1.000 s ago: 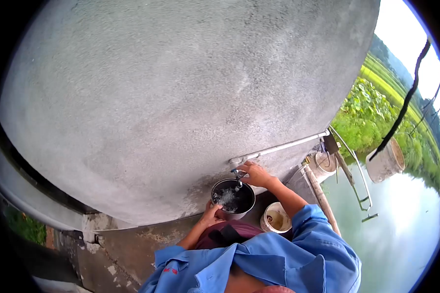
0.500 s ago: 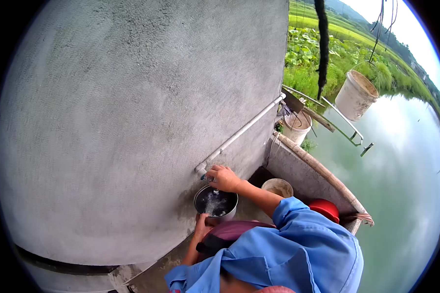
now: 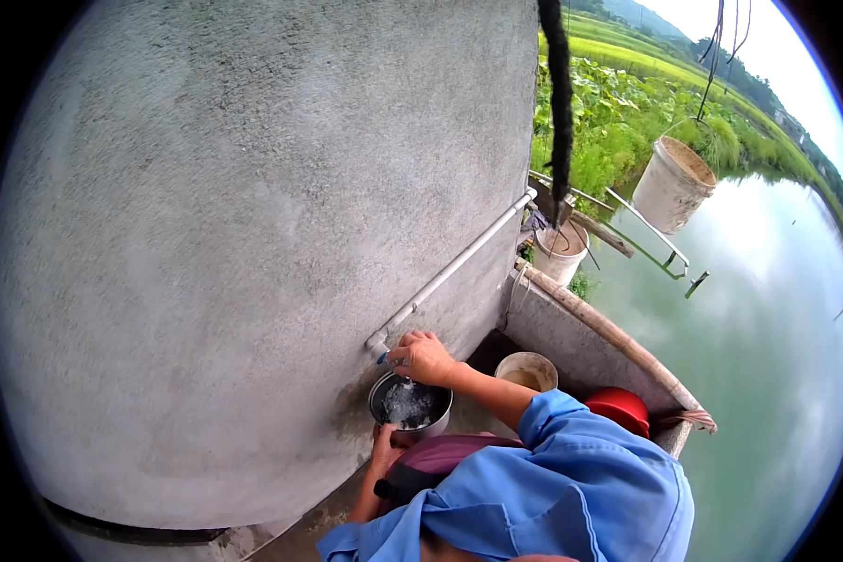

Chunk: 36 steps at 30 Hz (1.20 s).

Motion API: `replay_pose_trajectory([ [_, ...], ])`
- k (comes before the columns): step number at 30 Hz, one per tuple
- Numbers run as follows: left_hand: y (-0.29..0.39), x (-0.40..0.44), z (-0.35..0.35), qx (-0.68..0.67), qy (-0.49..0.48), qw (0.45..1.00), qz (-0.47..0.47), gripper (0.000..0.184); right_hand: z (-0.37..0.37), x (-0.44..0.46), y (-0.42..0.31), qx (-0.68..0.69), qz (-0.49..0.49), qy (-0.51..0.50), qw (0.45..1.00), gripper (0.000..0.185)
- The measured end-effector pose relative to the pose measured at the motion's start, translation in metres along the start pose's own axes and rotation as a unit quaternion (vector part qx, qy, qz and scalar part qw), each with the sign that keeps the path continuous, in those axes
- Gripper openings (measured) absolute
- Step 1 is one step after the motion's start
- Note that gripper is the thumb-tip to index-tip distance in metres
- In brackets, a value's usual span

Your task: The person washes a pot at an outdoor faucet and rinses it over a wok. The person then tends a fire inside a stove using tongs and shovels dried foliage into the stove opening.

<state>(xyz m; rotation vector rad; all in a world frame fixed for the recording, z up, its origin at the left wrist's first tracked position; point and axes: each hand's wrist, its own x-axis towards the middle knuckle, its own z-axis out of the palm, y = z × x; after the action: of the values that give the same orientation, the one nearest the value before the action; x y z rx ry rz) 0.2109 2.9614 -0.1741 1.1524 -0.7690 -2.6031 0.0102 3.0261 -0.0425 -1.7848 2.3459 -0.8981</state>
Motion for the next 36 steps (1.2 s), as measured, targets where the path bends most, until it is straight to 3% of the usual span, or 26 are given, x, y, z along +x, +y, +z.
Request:
replay_pose_trajectory([
  [5, 0.001, 0.003, 0.000, 0.030, -0.027, 0.999, -0.022, 0.040, -0.002, -0.002, -0.002, 0.008, -0.001, 0.009, 1.000, 0.021],
  [8, -0.001, 0.004, -0.001, 0.013, 0.004, 1.000, -0.019, 0.041, 0.001, -0.002, 0.000, 0.015, -0.005, 0.014, 1.000, 0.020],
  [10, -0.001, 0.003, -0.004, 0.011, -0.017, 0.999, -0.035, 0.034, -0.001, -0.002, -0.001, 0.011, -0.002, 0.012, 1.000, 0.020],
  [13, -0.018, 0.036, -0.051, 0.060, -0.081, 0.995, -0.020, 0.044, -0.005, -0.002, -0.005, 0.008, 0.007, -0.007, 1.000, 0.021],
  [15, -0.040, 0.079, -0.102, 0.148, -0.143, 0.978, 0.047, 0.051, -0.005, -0.002, -0.005, 0.009, 0.008, -0.016, 1.000, 0.022],
  [17, -0.009, 0.016, -0.034, 0.027, -0.089, 0.991, -0.092, 0.052, -0.005, -0.003, -0.005, 0.009, 0.010, -0.015, 1.000, 0.022],
  [18, -0.008, 0.011, -0.024, 0.028, -0.090, 0.991, -0.092, 0.052, -0.005, -0.003, -0.005, 0.009, 0.011, -0.015, 1.000, 0.022],
  [20, -0.007, 0.006, -0.014, -0.006, -0.053, 0.997, -0.054, 0.035, -0.006, -0.002, -0.006, 0.007, 0.012, -0.016, 1.000, 0.022],
  [33, -0.006, -0.008, -0.007, 0.008, -0.040, 0.996, -0.083, 0.038, -0.007, -0.004, -0.007, 0.008, 0.014, -0.008, 1.000, 0.025],
  [36, -0.006, -0.011, -0.008, -0.035, 0.017, 0.993, -0.107, 0.036, 0.000, -0.002, -0.002, -0.006, -0.004, 0.026, 1.000, 0.022],
])
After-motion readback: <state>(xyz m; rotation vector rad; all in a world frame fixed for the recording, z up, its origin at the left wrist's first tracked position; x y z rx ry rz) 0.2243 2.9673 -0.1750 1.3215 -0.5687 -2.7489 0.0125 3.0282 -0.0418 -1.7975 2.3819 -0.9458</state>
